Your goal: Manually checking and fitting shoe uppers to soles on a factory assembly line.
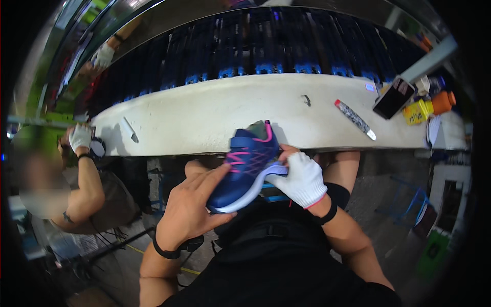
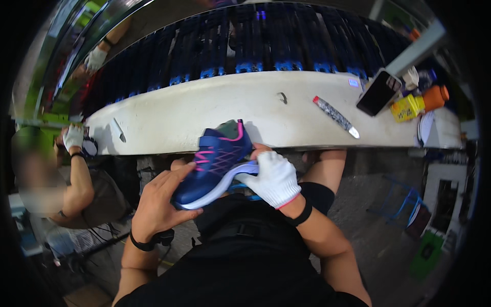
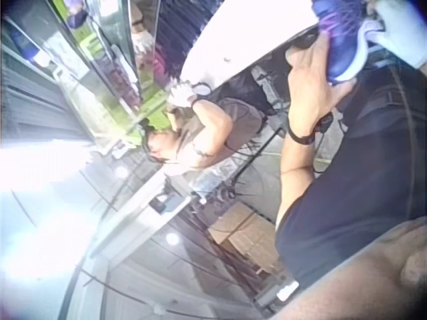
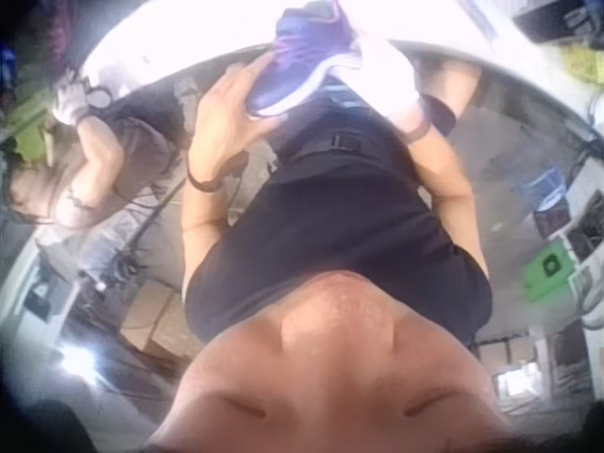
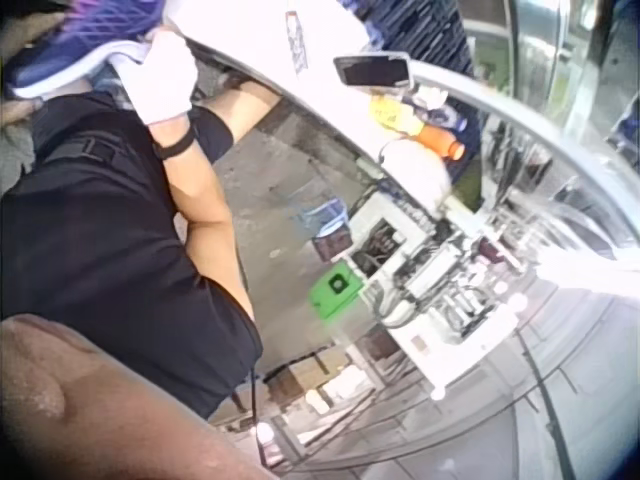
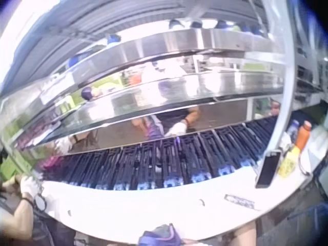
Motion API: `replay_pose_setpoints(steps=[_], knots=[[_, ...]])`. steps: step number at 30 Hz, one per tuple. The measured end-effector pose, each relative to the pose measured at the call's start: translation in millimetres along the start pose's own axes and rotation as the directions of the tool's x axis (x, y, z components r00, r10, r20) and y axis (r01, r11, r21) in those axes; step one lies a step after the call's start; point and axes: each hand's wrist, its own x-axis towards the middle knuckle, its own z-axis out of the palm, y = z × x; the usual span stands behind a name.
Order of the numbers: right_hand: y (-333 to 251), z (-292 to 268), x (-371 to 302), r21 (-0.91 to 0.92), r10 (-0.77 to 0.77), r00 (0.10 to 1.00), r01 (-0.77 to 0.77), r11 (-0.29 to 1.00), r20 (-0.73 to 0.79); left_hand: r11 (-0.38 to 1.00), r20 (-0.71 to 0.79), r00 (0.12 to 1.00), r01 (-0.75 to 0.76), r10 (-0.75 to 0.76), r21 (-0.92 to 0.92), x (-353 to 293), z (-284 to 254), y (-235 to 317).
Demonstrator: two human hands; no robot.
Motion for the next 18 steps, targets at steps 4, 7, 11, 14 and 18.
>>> replay_pose_setpoints(steps=[4,7,11,14,18], knots=[[-16.7,-39.7,-17.8,-0.031,-0.343,0.910,0.346,0.938,-0.232,0.936,-0.303,0.898,-0.349,0.320,-0.048,25.2,20.1,5.4],[-37.5,-77.5,-26.4,0.209,-0.523,0.805,0.583,0.785,-0.281,0.844,-0.595,0.722,-0.519,0.352,-0.131,55.3,61.6,0.9],[-36.7,-89.9,-20.9,0.162,-0.460,0.811,0.541,0.825,-0.362,0.777,-0.587,0.719,-0.588,0.373,-0.226,79.7,98.1,-4.4],[-24.1,-88.6,-20.3,0.154,-0.433,0.823,0.512,0.845,-0.367,0.764,-0.610,0.707,-0.597,0.358,-0.243,87.4,112.6,-5.8],[-17.1,-92.6,-14.7,0.269,-0.399,0.845,0.502,0.822,-0.356,0.693,-0.599,0.706,-0.644,0.377,-0.323,88.0,118.6,-6.8]])
